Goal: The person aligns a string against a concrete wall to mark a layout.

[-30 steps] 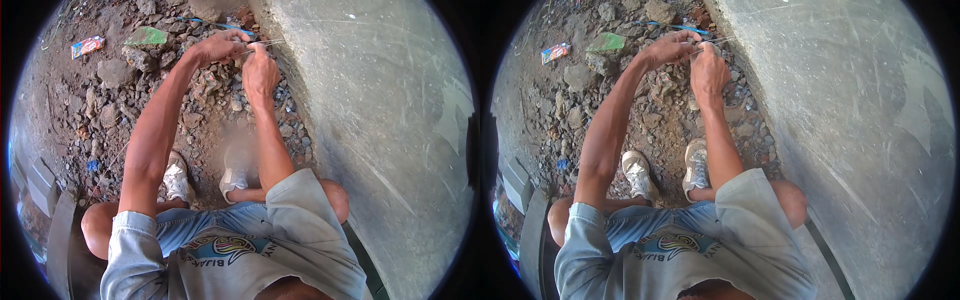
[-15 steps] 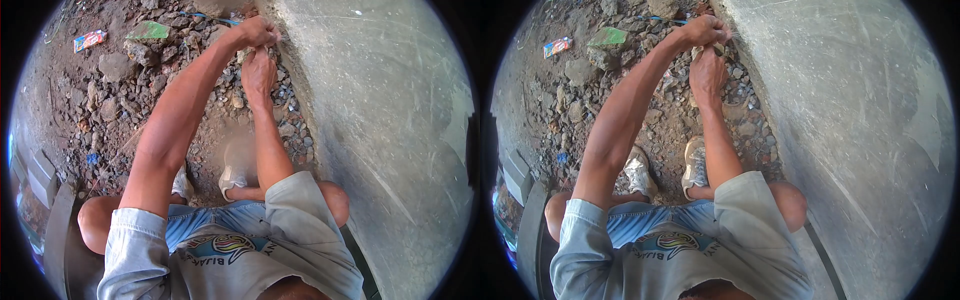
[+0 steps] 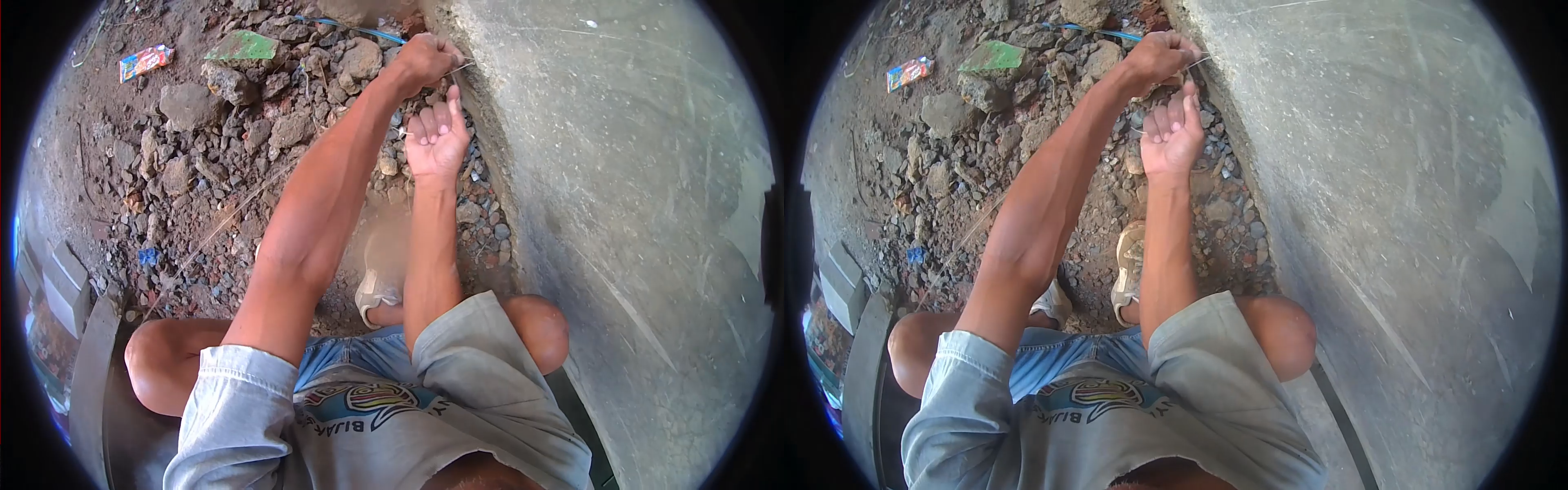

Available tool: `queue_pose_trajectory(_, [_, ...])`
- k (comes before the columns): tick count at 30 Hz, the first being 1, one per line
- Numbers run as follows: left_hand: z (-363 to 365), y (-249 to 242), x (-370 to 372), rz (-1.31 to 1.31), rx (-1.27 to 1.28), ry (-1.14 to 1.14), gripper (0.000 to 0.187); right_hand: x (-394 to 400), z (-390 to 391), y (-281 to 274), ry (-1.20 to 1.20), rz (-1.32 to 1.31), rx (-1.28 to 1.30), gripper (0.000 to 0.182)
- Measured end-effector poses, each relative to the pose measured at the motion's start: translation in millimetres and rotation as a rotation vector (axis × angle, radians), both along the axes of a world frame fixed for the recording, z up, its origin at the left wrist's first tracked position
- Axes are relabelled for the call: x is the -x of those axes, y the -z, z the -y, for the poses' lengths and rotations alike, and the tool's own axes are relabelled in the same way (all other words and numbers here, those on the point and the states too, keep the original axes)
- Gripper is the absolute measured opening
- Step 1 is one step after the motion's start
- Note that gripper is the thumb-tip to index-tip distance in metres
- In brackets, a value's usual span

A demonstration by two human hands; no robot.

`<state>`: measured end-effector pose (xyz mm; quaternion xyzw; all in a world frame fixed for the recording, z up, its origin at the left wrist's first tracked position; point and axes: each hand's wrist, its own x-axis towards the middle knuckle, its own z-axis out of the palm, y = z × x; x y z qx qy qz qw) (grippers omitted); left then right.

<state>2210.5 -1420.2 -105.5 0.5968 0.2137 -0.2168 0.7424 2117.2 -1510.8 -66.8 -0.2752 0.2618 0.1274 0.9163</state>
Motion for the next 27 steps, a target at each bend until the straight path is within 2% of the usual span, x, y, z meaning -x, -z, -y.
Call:
queue_pose_trajectory(4, [-10,-15,15,0.380,-0.532,0.116,0.015,18,31,20,-0.079,-0.279,0.264,0.015])
queue_pose_trajectory(5, [-11,-32,21,0.315,-0.589,0.143,0.016,27,41,37,-0.046,-0.314,0.210,0.014])
queue_pose_trajectory(8, [-6,-35,33,0.511,-0.949,0.213,0.017,43,24,23,-0.058,-0.375,0.648,0.020])
queue_pose_trajectory(9, [-7,-54,32,0.488,-1.065,0.365,0.018,50,33,32,-0.180,-0.321,0.800,0.026])
queue_pose_trajectory(12, [-11,-62,48,0.718,-1.270,0.409,0.018,44,33,45,-0.137,0.160,1.551,0.041])
queue_pose_trajectory(13, [-17,-62,60,0.695,-1.277,0.436,0.019,28,26,11,-0.260,0.028,1.696,0.056])
queue_pose_trajectory(14, [-29,-47,78,0.629,-1.313,0.503,0.020,16,17,-6,-0.171,0.103,1.782,0.054])
queue_pose_trajectory(15, [-44,-26,98,0.566,-1.350,0.565,0.021,5,13,-15,-0.148,0.151,1.586,0.051])
queue_pose_trajectory(16, [-65,-1,119,0.492,-1.282,0.519,0.023,-7,10,-19,-0.117,0.204,1.392,0.048])
queue_pose_trajectory(17, [-82,-11,122,0.323,-1.175,0.501,0.023,-15,10,-19,-0.226,0.160,1.326,0.046])
queue_pose_trajectory(18, [-89,-26,112,0.395,-1.137,0.369,0.020,-22,8,-16,-0.331,0.117,1.255,0.044])
queue_pose_trajectory(19, [-90,-45,107,0.446,-1.087,0.247,0.018,-21,4,-14,-0.403,0.119,1.293,0.043])
queue_pose_trajectory(20, [-89,-69,104,0.482,-1.031,0.127,0.017,-8,0,-17,-0.379,0.140,1.185,0.043])
queue_pose_trajectory(21, [-78,-108,93,0.348,-0.817,0.000,0.017,-5,-9,-23,-0.350,0.194,1.069,0.044])
queue_pose_trajectory(22, [-73,-132,82,0.250,-0.685,0.060,0.019,-4,-20,-33,-0.319,0.249,0.950,0.044])
queue_pose_trajectory(23, [-68,-132,77,0.251,-0.548,0.083,0.020,3,-30,-61,-0.339,0.123,0.739,0.050])
queue_pose_trajectory(24, [-65,-131,73,0.262,-0.413,0.108,0.021,7,-26,-65,-0.346,0.055,0.595,0.054])
queue_pose_trajectory(26, [-58,-129,73,0.231,-0.458,0.148,0.020,6,-11,-65,-0.341,-0.061,0.300,0.064])
queue_pose_trajectory(27, [-53,-127,73,0.218,-0.479,0.170,0.020,2,-9,-65,-0.407,-0.076,0.430,0.076])
